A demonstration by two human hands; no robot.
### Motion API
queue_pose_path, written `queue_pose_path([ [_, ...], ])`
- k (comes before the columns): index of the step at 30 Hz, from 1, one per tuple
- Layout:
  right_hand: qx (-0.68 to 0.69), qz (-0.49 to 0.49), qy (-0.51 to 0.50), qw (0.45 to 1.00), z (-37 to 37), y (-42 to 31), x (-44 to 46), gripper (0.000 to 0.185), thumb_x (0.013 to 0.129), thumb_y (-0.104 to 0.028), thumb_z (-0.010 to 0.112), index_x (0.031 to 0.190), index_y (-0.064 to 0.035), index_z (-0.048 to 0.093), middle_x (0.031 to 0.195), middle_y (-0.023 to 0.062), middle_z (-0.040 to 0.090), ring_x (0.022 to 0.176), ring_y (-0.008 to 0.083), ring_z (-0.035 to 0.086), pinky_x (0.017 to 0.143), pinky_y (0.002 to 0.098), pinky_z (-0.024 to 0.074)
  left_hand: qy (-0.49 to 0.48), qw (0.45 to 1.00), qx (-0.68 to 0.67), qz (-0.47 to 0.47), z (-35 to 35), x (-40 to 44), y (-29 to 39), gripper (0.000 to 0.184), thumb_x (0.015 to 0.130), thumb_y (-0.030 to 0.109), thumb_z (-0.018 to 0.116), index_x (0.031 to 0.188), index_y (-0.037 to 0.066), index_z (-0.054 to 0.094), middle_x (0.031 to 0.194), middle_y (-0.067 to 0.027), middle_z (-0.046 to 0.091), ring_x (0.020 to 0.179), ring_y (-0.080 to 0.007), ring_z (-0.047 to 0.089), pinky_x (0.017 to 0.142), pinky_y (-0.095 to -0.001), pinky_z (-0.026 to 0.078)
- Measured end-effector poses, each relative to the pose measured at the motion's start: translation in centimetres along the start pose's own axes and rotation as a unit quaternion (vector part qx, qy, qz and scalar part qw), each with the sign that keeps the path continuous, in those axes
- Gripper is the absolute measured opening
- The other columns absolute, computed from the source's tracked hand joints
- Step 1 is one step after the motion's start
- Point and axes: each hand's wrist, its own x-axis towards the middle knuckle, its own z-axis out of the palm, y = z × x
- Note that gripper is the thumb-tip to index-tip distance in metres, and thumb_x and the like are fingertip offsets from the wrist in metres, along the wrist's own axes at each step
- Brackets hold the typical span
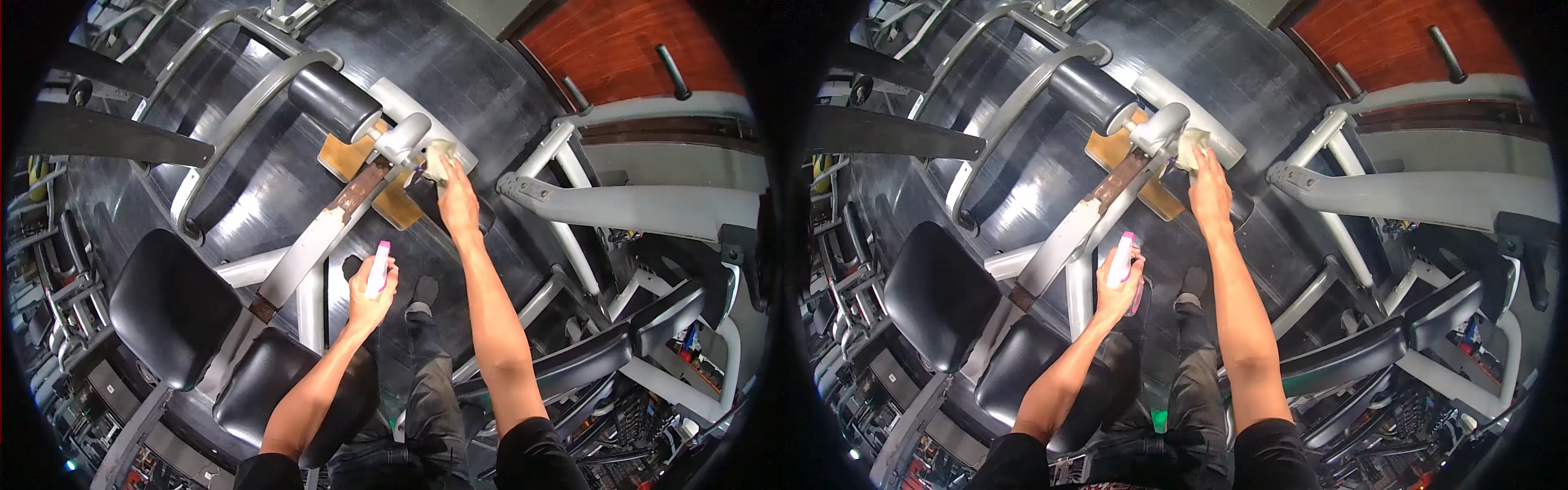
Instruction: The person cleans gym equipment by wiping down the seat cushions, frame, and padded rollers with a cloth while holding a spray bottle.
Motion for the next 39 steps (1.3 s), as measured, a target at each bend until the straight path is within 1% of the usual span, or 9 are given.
queue_pose_path([
  [12,-0.041,0.12,0.022,0.992,-4.5,7.1,-5.4,0.045,0.08,0.002,0.049,0.124,-0.0054,0.051,0.126,0.0236,0.052,0.112,0.0386,0.053,0.092,0.0445,0.0447,0.006,1.0,-0.019,-0.003,-0.2,0.2,-0.7,0.011,0.086,0.006,0.061,0.096,0.003,0.059,0.071,-0.001,0.059,0.056,-0.0059,0.054,0.05,-0.0217,0.045],
  [17,-0.062,0.247,-0.076,0.964,-4.9,10.7,-3.9,0.026,0.088,-0.012,0.046,0.107,0.0003,0.058,0.1,0.0272,0.062,0.104,0.0411,0.057,0.087,0.046,0.0459,0.002,1.0,-0.015,-0.007,-0.1,0.1,-1.1,0.012,0.086,0.007,0.061,0.097,0.003,0.059,0.069,-0.0011,0.059,0.054,-0.006,0.054,0.05,-0.0222,0.044],
  [19,-0.069,0.287,-0.121,0.948,-4.1,13.5,-3.4,0.029,0.091,-0.016,0.044,0.109,0.0002,0.059,0.107,0.0259,0.061,0.105,0.0401,0.057,0.088,0.0446,0.0451,0.009,1.0,-0.016,-0.003,-0.1,0.0,-1.2,0.012,0.086,0.007,0.062,0.097,0.003,0.059,0.069,-0.0012,0.059,0.053,-0.006,0.054,0.049,-0.0224,0.044],
  [21,0.221,0.327,0.036,0.918,-1.1,17.6,-2.7,0.033,0.093,-0.02,0.043,0.116,0.0002,0.056,0.112,0.0234,0.061,0.106,0.038,0.058,0.089,0.0434,0.0439,0.006,1.0,-0.015,-0.002,-0.2,0.2,-1.0,0.012,0.086,0.007,0.062,0.097,0.003,0.059,0.068,-0.0008,0.058,0.053,-0.0059,0.053,0.049,-0.0226,0.044],
  [22,0.18,0.329,0.075,0.924,-2.7,13.4,-2.5,0.035,0.093,-0.022,0.044,0.122,-0.0042,0.053,0.114,0.021,0.061,0.107,0.0357,0.058,0.09,0.0424,0.0429,0.007,1.0,-0.021,-0.011,-0.3,0.1,-0.6,0.012,0.086,0.007,0.062,0.097,0.003,0.059,0.067,-0.0005,0.058,0.053,-0.0058,0.053,0.049,-0.0225,0.044],
  [27,0.0,0.224,0.061,0.973,-2.4,9.1,-2.2,0.034,0.092,-0.017,0.046,0.125,-0.0143,0.05,0.104,0.0224,0.063,0.101,0.0414,0.058,0.083,0.0477,0.0458,-0.002,1.0,-0.025,0.002,-0.2,0.2,-0.5,0.011,0.086,0.006,0.062,0.096,0.003,0.059,0.067,-0.0004,0.058,0.053,-0.0054,0.053,0.049,-0.0218,0.044],
  [35,0.084,0.067,0.166,0.98,-0.6,3.9,-12.2,0.052,0.081,0.011,0.046,0.129,-0.0077,0.048,0.126,0.0171,0.054,0.118,0.0358,0.05,0.097,0.0425,0.0398,-0.02,1.0,-0.011,-0.001,-0.1,0.0,-0.3,0.012,0.085,0.005,0.062,0.096,0.002,0.059,0.069,0.0001,0.058,0.056,-0.0048,0.053,0.05,-0.0215,0.044],
  [37,0.085,0.068,0.159,0.981,-0.8,3.3,-12.1,0.049,0.083,0.009,0.045,0.129,-0.0063,0.047,0.126,0.0176,0.054,0.117,0.0353,0.051,0.096,0.0419,0.0405,-0.028,0.999,0.001,0.021,-0.3,0.1,-0.6,0.017,0.086,0.002,0.061,0.102,0.001,0.057,0.083,-0.0031,0.061,0.058,-0.0071,0.057,0.051,-0.0213,0.047],
  [39,0.184,0.218,0.186,0.94,-1.6,2.4,-11.1,0.045,0.086,0.007,0.044,0.129,-0.0046,0.046,0.125,0.0195,0.054,0.116,0.0349,0.053,0.095,0.0405,0.0414,-0.03,0.999,0.002,0.015,-0.5,0.0,-0.8,0.017,0.086,0.002,0.061,0.102,0.001,0.057,0.083,-0.0031,0.062,0.058,-0.0071,0.057,0.052,-0.0213,0.047],
])
